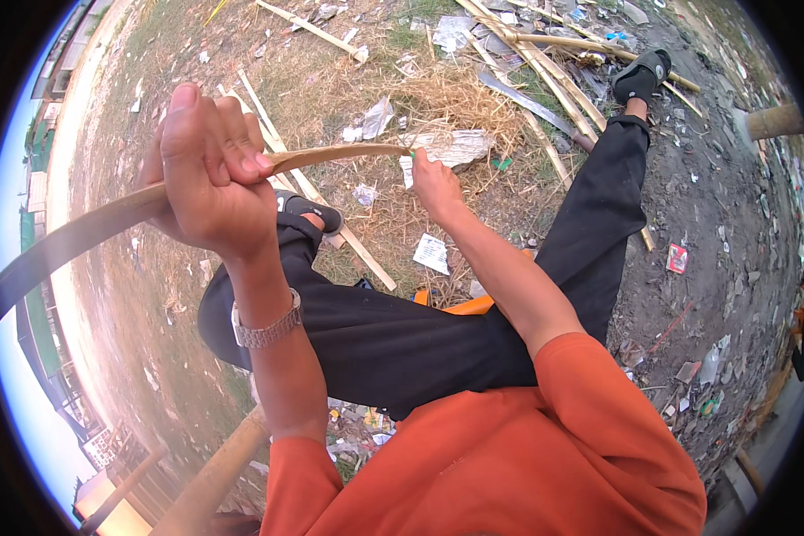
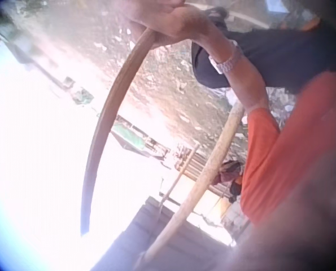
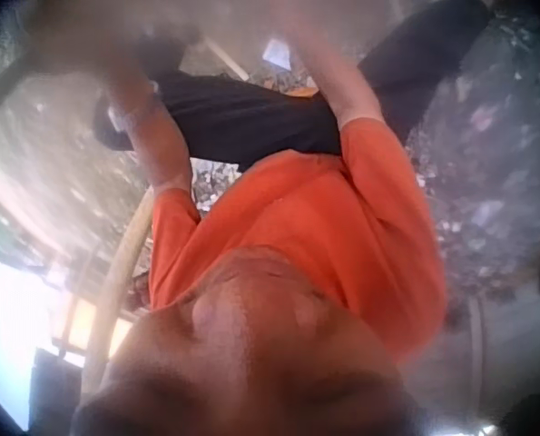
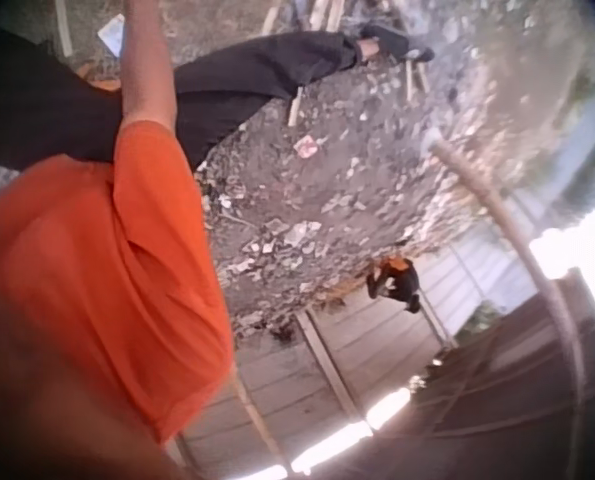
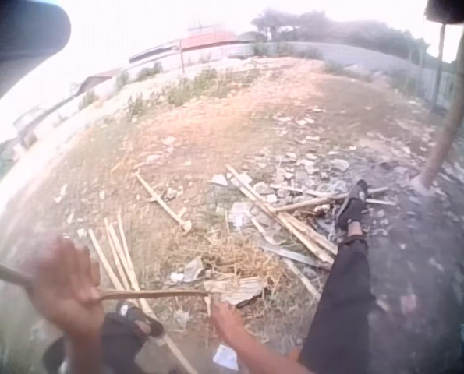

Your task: The person sits on the ground and uses a green utility knife to shave a long piece of bamboo held in their left hand. They repeatedly scrape the knife along the bamboo to remove the outer layer, with debris and other bamboo pieces visible on the ground.

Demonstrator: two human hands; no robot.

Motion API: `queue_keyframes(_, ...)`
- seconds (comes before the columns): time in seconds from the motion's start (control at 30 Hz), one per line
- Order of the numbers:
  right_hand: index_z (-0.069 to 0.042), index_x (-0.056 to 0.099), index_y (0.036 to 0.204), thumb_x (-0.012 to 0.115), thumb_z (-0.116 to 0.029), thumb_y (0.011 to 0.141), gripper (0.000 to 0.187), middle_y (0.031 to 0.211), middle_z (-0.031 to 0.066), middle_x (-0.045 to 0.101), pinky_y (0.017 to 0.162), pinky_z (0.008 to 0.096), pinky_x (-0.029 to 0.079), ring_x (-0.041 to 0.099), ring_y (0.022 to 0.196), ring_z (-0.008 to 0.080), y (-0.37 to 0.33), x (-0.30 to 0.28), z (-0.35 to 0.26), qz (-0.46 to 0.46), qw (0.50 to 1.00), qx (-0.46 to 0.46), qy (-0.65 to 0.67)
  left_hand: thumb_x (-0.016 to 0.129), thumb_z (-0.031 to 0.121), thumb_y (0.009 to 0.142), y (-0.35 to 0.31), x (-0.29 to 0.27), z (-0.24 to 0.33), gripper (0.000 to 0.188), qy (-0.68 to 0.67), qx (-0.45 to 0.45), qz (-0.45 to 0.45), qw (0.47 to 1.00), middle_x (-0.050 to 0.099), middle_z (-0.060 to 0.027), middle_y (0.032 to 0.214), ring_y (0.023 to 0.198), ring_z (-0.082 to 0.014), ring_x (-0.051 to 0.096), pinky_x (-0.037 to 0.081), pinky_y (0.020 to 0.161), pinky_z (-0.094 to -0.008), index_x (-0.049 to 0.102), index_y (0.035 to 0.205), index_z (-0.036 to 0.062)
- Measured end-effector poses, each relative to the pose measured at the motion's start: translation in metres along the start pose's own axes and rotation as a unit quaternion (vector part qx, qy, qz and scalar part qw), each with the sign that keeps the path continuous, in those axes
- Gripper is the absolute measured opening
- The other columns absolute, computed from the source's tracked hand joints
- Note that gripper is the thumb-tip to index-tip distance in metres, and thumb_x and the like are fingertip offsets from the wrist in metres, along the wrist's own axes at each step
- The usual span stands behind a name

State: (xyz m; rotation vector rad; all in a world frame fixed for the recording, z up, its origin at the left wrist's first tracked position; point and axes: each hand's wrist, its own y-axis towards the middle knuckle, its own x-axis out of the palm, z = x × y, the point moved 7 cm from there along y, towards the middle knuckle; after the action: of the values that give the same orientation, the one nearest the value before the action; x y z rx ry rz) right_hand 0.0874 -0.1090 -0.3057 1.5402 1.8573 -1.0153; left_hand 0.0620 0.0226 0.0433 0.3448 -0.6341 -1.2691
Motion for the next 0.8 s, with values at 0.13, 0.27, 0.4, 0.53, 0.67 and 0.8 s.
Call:
queue_keyframes(0.13, -0.003, 0.045, 0.100, 0.039, -0.004, 0.088, 0.013, 0.089, 0.0255, 0.064, 0.074, 0.0486, 0.052, 0.064, 0.086, 0.0407, 0.010, 0.003, -0.004, -0.015, 1.000, -0.002, -0.026, 0.050, 0.007, 0.090, 0.001, -0.004, 0.002, 0.041, 0.002, 0.011, 0.006, 1.000, 0.032, 0.0013, 0.042, 0.034, -0.0064, 0.030, 0.025, 0.034, -0.0207, 0.039, 0.051, 0.0081)
queue_keyframes(0.27, -0.003, 0.046, 0.102, 0.041, -0.008, 0.089, 0.015, 0.093, 0.0284, 0.063, 0.072, 0.0476, 0.053, 0.065, 0.085, 0.0418, 0.001, 0.001, -0.006, -0.013, 0.999, -0.033, -0.035, 0.049, 0.007, 0.091, 0.007, -0.025, 0.002, 0.040, -0.024, 0.000, 0.029, 0.999, 0.032, 0.0015, 0.043, 0.035, -0.0063, 0.031, 0.025, 0.034, -0.0207, 0.039, 0.053, 0.0084)
queue_keyframes(0.4, -0.004, 0.045, 0.100, 0.040, -0.024, 0.095, 0.021, 0.075, 0.0182, 0.059, 0.051, 0.0413, 0.048, 0.059, 0.059, 0.0297, 0.009, 0.037, 0.025, -0.049, 0.970, 0.066, 0.230, 0.047, 0.009, 0.091, 0.002, -0.014, 0.002, 0.041, -0.017, -0.012, 0.022, 1.000, 0.030, 0.0021, 0.043, 0.036, -0.0063, 0.028, 0.022, 0.034, -0.0205, 0.033, 0.052, 0.0128)
queue_keyframes(0.53, -0.007, 0.047, 0.100, 0.039, -0.037, 0.097, 0.032, 0.067, 0.0061, 0.045, 0.036, 0.0275, 0.029, 0.033, 0.044, 0.0127, 0.000, 0.054, 0.025, -0.237, 0.782, 0.198, 0.542, 0.046, 0.009, 0.091, 0.003, -0.020, 0.002, 0.041, -0.002, -0.019, 0.032, 0.999, 0.028, 0.0029, 0.043, 0.036, -0.0059, 0.025, 0.021, 0.034, -0.0209, 0.031, 0.053, 0.0148)
queue_keyframes(0.67, -0.006, 0.048, 0.104, 0.039, -0.034, 0.097, 0.031, 0.079, 0.0210, 0.055, 0.047, 0.0421, 0.042, 0.049, 0.049, 0.0311, 0.014, 0.020, 0.027, -0.025, 0.962, 0.027, 0.272, 0.051, 0.008, 0.090, 0.008, -0.023, -0.003, 0.041, -0.051, -0.003, 0.029, 0.998, 0.031, 0.0020, 0.042, 0.034, -0.0061, 0.031, 0.024, 0.034, -0.0203, 0.037, 0.052, 0.0105)
queue_keyframes(0.8, -0.004, 0.048, 0.104, 0.039, -0.026, 0.095, 0.025, 0.084, 0.0295, 0.062, 0.074, 0.0547, 0.046, 0.060, 0.081, 0.0477, -0.007, -0.002, -0.002, 0.011, 0.991, 0.023, 0.129, 0.051, 0.008, 0.089, 0.006, -0.022, 0.002, 0.041, -0.033, 0.005, 0.025, 0.999, 0.031, 0.0018, 0.043, 0.034, -0.0062, 0.031, 0.025, 0.034, -0.0204, 0.037, 0.051, 0.0100)
